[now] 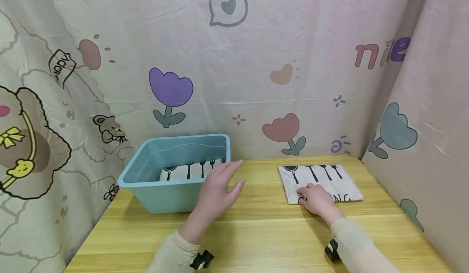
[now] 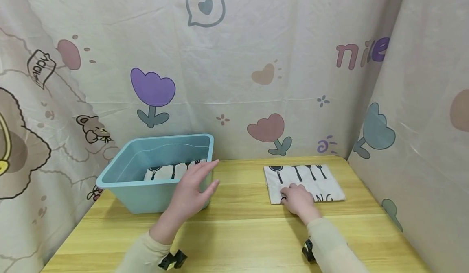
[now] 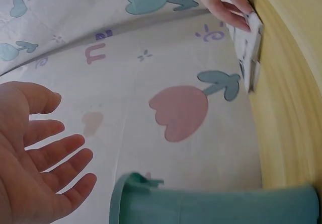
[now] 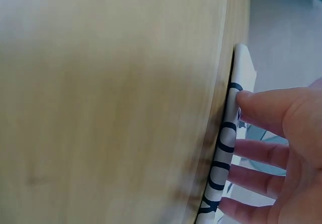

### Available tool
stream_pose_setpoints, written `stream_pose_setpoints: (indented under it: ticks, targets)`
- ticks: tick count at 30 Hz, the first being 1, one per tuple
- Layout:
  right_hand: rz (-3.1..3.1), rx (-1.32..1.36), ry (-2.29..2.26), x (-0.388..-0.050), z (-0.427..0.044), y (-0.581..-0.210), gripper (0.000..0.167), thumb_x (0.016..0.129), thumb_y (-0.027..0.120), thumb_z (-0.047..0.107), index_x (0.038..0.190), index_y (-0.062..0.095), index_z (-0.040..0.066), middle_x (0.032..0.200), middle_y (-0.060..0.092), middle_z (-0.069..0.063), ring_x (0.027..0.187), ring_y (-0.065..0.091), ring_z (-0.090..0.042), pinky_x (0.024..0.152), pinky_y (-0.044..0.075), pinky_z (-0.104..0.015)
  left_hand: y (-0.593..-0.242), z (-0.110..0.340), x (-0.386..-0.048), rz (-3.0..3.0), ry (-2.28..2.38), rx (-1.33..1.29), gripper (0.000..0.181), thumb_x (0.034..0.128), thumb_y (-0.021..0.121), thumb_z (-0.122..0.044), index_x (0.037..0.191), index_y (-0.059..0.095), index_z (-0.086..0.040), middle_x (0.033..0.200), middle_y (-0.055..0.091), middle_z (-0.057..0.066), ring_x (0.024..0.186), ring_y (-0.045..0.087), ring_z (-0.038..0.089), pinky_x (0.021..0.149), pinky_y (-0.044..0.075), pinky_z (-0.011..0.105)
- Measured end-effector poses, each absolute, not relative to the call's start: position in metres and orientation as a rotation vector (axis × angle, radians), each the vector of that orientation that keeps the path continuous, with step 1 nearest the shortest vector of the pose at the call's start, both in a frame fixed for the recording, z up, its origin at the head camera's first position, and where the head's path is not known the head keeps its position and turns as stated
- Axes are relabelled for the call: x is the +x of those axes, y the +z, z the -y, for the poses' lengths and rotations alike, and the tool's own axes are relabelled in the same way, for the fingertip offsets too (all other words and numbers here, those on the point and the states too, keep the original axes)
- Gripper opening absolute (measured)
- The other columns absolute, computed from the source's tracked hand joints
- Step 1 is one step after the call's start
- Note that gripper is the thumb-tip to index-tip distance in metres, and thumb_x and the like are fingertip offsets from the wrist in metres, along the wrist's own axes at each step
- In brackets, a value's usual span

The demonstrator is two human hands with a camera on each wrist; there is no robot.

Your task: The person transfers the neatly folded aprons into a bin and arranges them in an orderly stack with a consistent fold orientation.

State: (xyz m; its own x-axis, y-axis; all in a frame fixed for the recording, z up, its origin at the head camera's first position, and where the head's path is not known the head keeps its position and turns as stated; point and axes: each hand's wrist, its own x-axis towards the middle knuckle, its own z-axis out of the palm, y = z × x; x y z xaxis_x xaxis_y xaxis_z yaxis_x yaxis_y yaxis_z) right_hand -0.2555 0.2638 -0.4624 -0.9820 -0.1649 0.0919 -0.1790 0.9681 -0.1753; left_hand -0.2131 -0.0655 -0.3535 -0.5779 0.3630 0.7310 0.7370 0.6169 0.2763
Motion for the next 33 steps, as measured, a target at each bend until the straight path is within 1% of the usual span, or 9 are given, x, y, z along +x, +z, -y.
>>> stream_pose_setpoints:
  ticks: [7,14,18,24,27,33]
  targets:
    - [2.994,0.366,0.256,-0.248,-0.247,-0.465,0.031,0.085,0.077,0.024,0.115,0.073,0.015,0.100,0.062,-0.006,0.091,0.058,-0.031,0.069,0.052,-0.047,-0.353,0.048,-0.209,2.229,-0.928,-0.887,0.048,0.0888,0.073,-0.012,0.135,0.060,-0.008,0.120,0.066,0.006,0.104,0.062,0.019,0.085,0.054,0.038]
    - [2.928,0.467,0.302,-0.239,-0.231,-0.465,0.027,0.082,0.079,0.019,0.109,0.075,0.016,0.089,0.059,0.000,0.083,0.057,-0.025,0.068,0.050,-0.042,-0.365,0.031,-0.210,2.373,-1.091,-0.818,0.051,0.0915,0.071,-0.016,0.140,0.056,-0.009,0.126,0.063,0.006,0.106,0.064,0.019,0.087,0.054,0.035]
    - [2.909,0.495,0.321,-0.234,-0.223,-0.465,0.027,0.080,0.080,0.016,0.107,0.076,0.016,0.088,0.059,0.001,0.082,0.055,-0.023,0.067,0.049,-0.040,-0.377,0.024,-0.217,2.462,-1.167,-0.740,0.051,0.0934,0.069,-0.019,0.141,0.054,-0.009,0.127,0.063,0.007,0.107,0.064,0.020,0.088,0.054,0.037]
    - [2.896,0.556,0.342,-0.229,-0.214,-0.468,0.028,0.078,0.082,0.015,0.105,0.076,0.017,0.087,0.059,0.002,0.081,0.054,-0.021,0.067,0.050,-0.040,-0.401,0.019,-0.229,2.559,-1.351,-0.618,0.048,0.0941,0.067,-0.019,0.138,0.056,-0.003,0.128,0.063,0.014,0.109,0.063,0.028,0.088,0.054,0.042]
    - [2.877,0.608,0.342,-0.226,-0.210,-0.469,0.029,0.077,0.082,0.016,0.105,0.077,0.018,0.086,0.059,0.003,0.079,0.053,-0.020,0.065,0.049,-0.038,-0.412,0.017,-0.233,2.608,-1.469,-0.519,0.048,0.0946,0.067,-0.020,0.138,0.056,-0.002,0.128,0.063,0.015,0.111,0.062,0.031,0.088,0.054,0.043]
    - [2.821,0.726,0.339,-0.220,-0.202,-0.468,0.029,0.076,0.082,0.017,0.105,0.077,0.017,0.086,0.059,0.003,0.076,0.051,-0.017,0.062,0.047,-0.033,-0.430,0.014,-0.240,2.684,-1.566,-0.331,0.051,0.0944,0.068,-0.024,0.138,0.055,-0.002,0.127,0.062,0.016,0.111,0.061,0.031,0.088,0.054,0.044]
